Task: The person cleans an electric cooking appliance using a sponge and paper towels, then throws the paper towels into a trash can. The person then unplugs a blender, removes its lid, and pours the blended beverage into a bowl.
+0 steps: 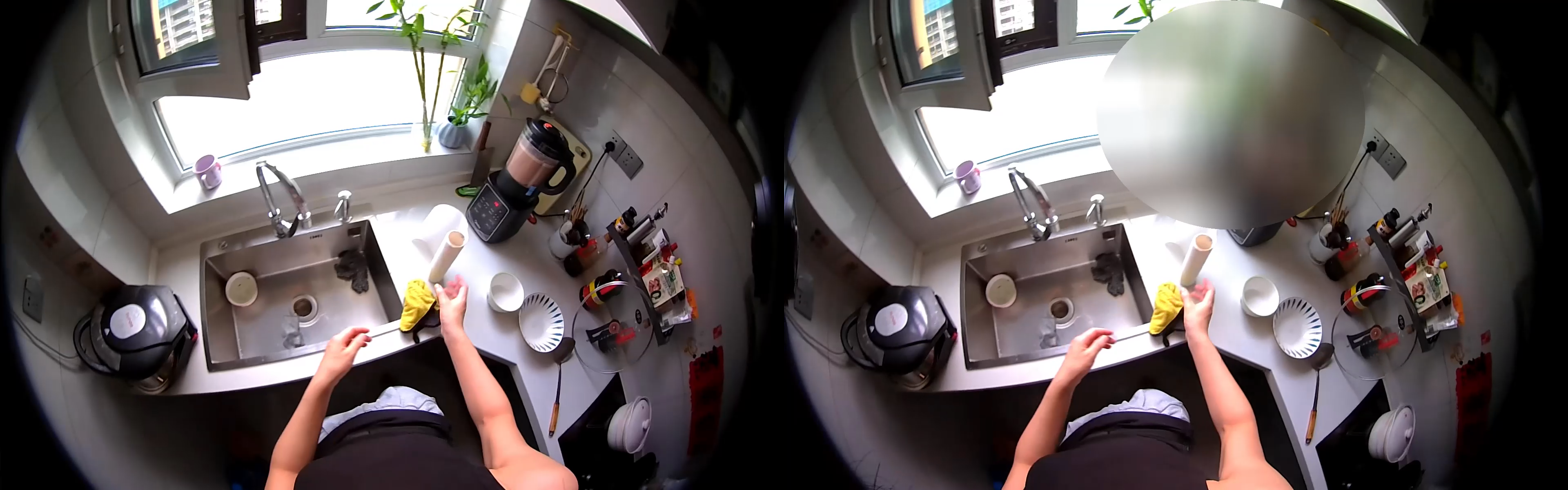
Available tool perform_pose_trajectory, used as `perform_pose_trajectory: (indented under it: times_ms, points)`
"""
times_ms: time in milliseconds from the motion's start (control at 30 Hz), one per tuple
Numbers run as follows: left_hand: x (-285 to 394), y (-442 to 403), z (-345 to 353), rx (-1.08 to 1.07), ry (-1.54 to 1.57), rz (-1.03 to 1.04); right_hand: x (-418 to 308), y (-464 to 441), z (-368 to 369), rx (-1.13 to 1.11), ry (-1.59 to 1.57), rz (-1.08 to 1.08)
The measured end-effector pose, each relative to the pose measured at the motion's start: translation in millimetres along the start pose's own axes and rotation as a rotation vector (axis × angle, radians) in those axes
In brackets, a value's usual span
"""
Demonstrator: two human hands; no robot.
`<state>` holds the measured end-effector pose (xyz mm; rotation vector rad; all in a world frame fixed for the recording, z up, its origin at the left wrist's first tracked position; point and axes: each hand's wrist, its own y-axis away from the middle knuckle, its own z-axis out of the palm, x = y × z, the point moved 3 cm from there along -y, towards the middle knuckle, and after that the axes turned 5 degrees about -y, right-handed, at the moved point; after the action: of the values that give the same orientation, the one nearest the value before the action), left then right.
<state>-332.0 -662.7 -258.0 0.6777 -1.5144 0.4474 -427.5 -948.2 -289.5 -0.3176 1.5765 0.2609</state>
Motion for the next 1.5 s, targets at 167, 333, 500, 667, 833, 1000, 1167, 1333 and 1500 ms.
perform_pose_trajectory:
  times_ms: [167, 333, 500, 667, 833, 1000, 1167, 1333, 1500]
  points:
    - [18, -38, 58, -0.036, -0.034, -0.022, 1, -81, 19, 0.084, 0.197, -0.376]
    - [22, -54, 52, 0.198, -0.086, 0.05, -19, -96, 48, -0.281, -0.125, -0.163]
    - [58, -71, 13, 0.507, -0.25, 0.0, -92, -37, 48, -0.967, -0.458, 0.36]
    - [51, -80, 34, -0.026, 0.617, -0.214, -97, -22, 45, -1.245, -0.614, 0.566]
    - [72, -73, 52, 0.112, 0.5, -0.219, -72, -32, 32, -1.151, -0.647, 0.654]
    - [94, -69, 39, 0.466, 0.313, 0.03, -68, -36, 13, -0.941, -0.434, 0.592]
    - [109, -50, 22, 0.609, 0.037, 0.103, -40, -48, 4, -0.925, -0.328, 0.59]
    - [100, -34, 33, 0.781, -0.279, 0.126, -18, -99, 18, -0.448, -0.293, 0.209]
    - [87, -3, -9, 0.901, 0.115, 0.036, 10, -159, 13, -0.157, -0.082, -0.28]
